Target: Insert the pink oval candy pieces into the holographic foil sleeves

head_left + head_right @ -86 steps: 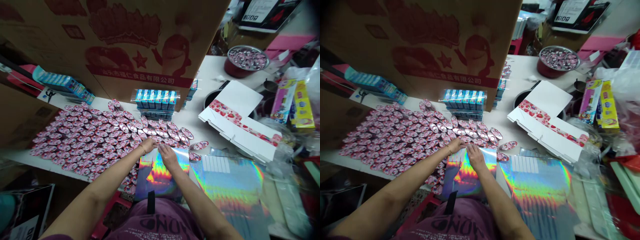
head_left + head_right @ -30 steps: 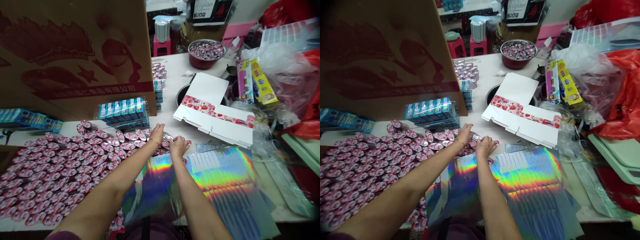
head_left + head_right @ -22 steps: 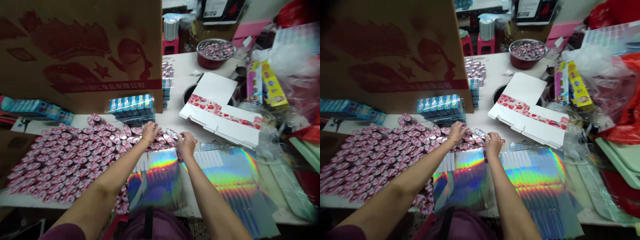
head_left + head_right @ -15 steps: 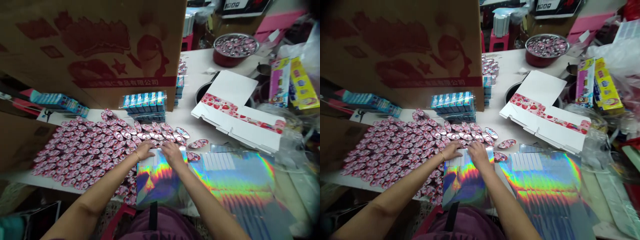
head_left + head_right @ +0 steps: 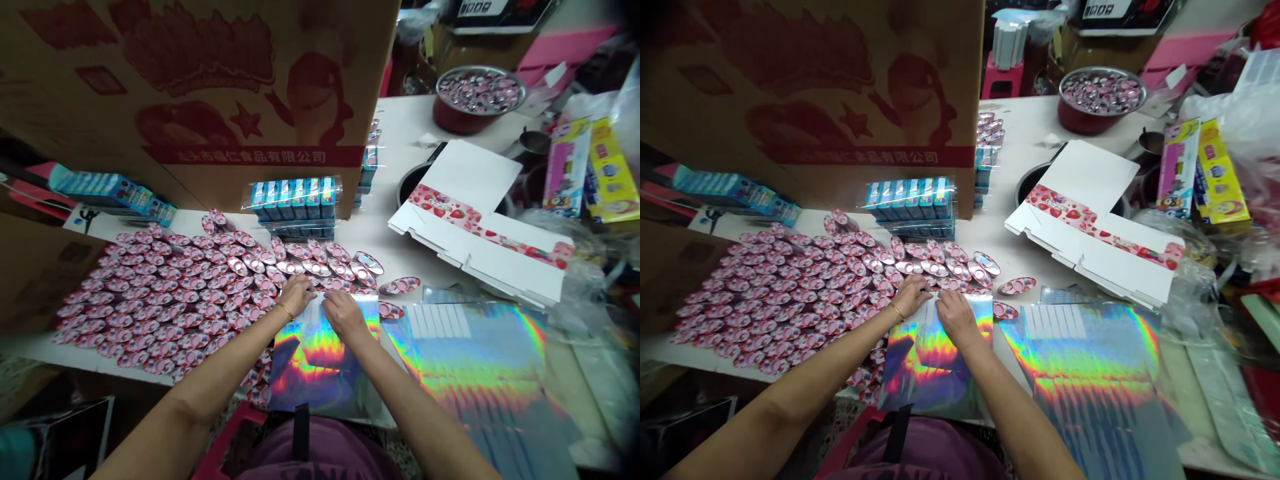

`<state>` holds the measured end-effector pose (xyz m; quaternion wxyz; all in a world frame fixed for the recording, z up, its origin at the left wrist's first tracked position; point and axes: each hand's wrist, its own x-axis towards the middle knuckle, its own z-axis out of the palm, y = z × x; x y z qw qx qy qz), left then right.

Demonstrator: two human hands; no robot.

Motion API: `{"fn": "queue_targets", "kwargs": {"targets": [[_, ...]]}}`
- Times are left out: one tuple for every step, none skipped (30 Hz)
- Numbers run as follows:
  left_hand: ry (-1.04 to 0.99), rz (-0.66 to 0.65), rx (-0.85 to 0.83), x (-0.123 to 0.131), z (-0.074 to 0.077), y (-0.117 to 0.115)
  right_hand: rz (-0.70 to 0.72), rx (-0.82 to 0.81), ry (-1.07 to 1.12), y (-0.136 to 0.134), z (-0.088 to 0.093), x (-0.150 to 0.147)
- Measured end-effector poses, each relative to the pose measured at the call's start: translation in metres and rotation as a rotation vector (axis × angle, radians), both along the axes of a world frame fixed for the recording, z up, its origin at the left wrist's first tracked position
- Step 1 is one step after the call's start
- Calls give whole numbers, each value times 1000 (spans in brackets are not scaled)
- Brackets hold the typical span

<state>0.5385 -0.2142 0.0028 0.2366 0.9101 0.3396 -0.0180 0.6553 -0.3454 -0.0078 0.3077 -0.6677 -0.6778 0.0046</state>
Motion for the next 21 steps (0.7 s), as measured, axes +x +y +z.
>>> {"fn": "queue_targets", "kwargs": {"targets": [[-6,-8,15,0,0,0,-33,-29,120,-2,11,2],[-21,-13,25,0,1,-1,-73,-51,257,-4,21,6],[-49,-12,26,2,3,-2,-124,-65,400,-6,30,12],[-92,-12,6,5,5,-2,-184,-76,546,-8,37,18],[-146,-10,-46,9,7,-3,-251,-86,693,-9,41,26],[-208,1,-135,15,9,-5,-325,-95,842,-9,42,33],[-270,29,-260,22,11,-6,-403,-100,990,-9,40,40],[-324,88,-410,30,13,-8,-483,-97,1131,-8,36,46],[-367,178,-567,39,14,-10,-561,-86,1254,-7,30,51],[-400,278,-712,48,15,-12,-635,-65,1345,-6,23,54],[-424,364,-831,57,15,-14,-707,-39,1392,-5,16,56],[-443,418,-921,65,15,-15,-771,-13,1401,-5,10,57],[-458,434,-985,73,14,-16,-824,13,1384,-5,5,57],[-470,426,-1026,81,13,-16,-866,44,1356,-5,2,57],[-479,411,-1046,88,11,-16,-897,81,1324,-6,-1,56],[-477,407,-1046,94,8,-15,-923,118,1287,-6,-2,56],[-466,416,-1028,101,6,-13,-953,148,1239,-6,-3,56],[-443,430,-987,107,4,-11,-985,166,1177,-5,-4,56],[-406,432,-921,113,2,-9,-1020,168,1098,-4,-6,57],[-359,417,-827,118,1,-6,-1057,156,1005,-3,-8,57],[-304,383,-709,124,0,-4,-1092,136,904,-1,-10,58]]}}
